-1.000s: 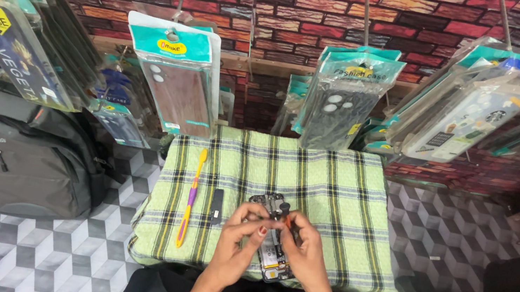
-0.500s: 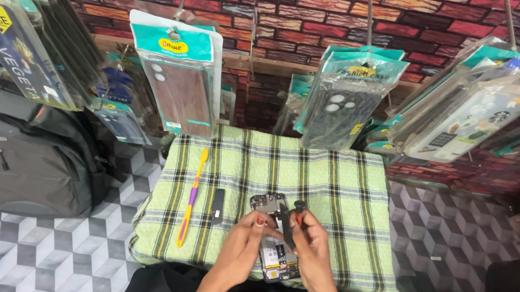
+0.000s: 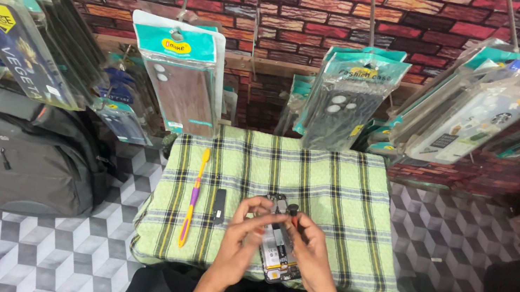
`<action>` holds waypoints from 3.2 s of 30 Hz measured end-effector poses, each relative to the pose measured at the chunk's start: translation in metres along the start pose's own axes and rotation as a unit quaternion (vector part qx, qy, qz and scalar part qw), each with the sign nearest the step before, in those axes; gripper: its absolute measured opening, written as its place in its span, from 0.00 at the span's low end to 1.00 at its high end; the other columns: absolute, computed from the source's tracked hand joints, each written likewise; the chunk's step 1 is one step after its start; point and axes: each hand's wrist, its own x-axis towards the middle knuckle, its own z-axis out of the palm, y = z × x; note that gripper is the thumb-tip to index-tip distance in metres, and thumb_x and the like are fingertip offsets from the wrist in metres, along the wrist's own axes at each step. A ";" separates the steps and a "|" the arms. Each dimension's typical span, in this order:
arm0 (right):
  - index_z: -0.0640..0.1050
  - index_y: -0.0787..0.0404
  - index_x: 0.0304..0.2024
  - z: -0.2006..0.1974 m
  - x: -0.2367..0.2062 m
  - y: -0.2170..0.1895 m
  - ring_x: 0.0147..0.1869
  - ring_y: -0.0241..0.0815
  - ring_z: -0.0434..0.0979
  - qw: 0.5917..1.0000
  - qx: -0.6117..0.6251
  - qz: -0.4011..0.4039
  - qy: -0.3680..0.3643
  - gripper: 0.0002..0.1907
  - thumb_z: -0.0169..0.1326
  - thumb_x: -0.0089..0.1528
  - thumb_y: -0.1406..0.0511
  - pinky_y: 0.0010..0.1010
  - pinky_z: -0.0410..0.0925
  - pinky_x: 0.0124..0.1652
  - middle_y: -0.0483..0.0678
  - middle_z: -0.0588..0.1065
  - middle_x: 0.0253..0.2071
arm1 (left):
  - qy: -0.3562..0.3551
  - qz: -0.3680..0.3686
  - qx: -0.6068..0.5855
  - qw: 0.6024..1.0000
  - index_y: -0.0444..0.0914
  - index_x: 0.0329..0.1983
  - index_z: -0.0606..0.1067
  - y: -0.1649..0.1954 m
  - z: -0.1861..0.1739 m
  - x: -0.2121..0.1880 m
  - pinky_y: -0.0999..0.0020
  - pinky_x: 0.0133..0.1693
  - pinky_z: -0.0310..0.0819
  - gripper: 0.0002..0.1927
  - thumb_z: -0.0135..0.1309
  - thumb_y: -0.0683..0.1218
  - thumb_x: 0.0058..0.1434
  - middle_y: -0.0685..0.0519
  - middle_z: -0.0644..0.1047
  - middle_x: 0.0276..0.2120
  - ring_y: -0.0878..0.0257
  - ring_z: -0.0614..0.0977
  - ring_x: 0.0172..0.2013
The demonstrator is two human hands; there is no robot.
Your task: The person disassembles a smartphone on a checkered cloth, using a screwdriver and a plastic pry tool to remove screws and separate internal components. The person removes the back cover, disconnects cables, and lifts out the battery and logic board.
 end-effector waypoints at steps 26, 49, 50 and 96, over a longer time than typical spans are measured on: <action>0.77 0.61 0.39 0.004 -0.002 -0.017 0.27 0.25 0.60 0.996 -0.049 -0.019 0.076 0.02 0.54 0.65 0.69 0.20 0.55 0.26 0.36 0.69 0.27 | 0.337 -0.141 0.040 0.930 0.32 0.50 0.80 -0.052 -0.077 0.027 0.79 0.35 0.72 0.14 0.61 0.39 0.62 0.56 0.80 0.35 0.72 0.77 0.34; 0.80 0.62 0.41 0.024 -0.020 -0.047 0.39 0.58 0.80 0.829 -0.530 -0.104 0.147 0.14 0.58 0.60 0.58 0.45 0.72 0.38 0.54 0.77 0.42 | 0.048 0.003 0.609 0.791 0.32 0.53 0.78 -0.072 -0.074 0.065 0.51 0.57 0.67 0.23 0.53 0.35 0.52 0.47 0.78 0.56 0.48 0.73 0.60; 0.80 0.62 0.43 0.025 -0.021 -0.050 0.39 0.59 0.81 0.824 -0.537 -0.106 0.145 0.18 0.59 0.59 0.55 0.46 0.72 0.37 0.54 0.77 0.43 | 0.053 0.009 0.617 0.786 0.33 0.52 0.78 -0.070 -0.072 0.065 0.50 0.57 0.65 0.23 0.54 0.37 0.51 0.47 0.78 0.55 0.48 0.73 0.60; 0.49 0.67 0.72 0.037 -0.019 -0.048 0.65 0.59 0.68 0.840 -0.537 0.012 0.072 0.70 0.74 0.40 0.50 0.45 0.69 0.56 0.62 0.69 0.58 | 0.209 -0.378 -0.168 0.886 0.39 0.73 0.54 -0.057 0.012 -0.004 0.67 0.44 0.79 0.39 0.52 0.36 0.60 0.43 0.74 0.54 0.60 0.80 0.47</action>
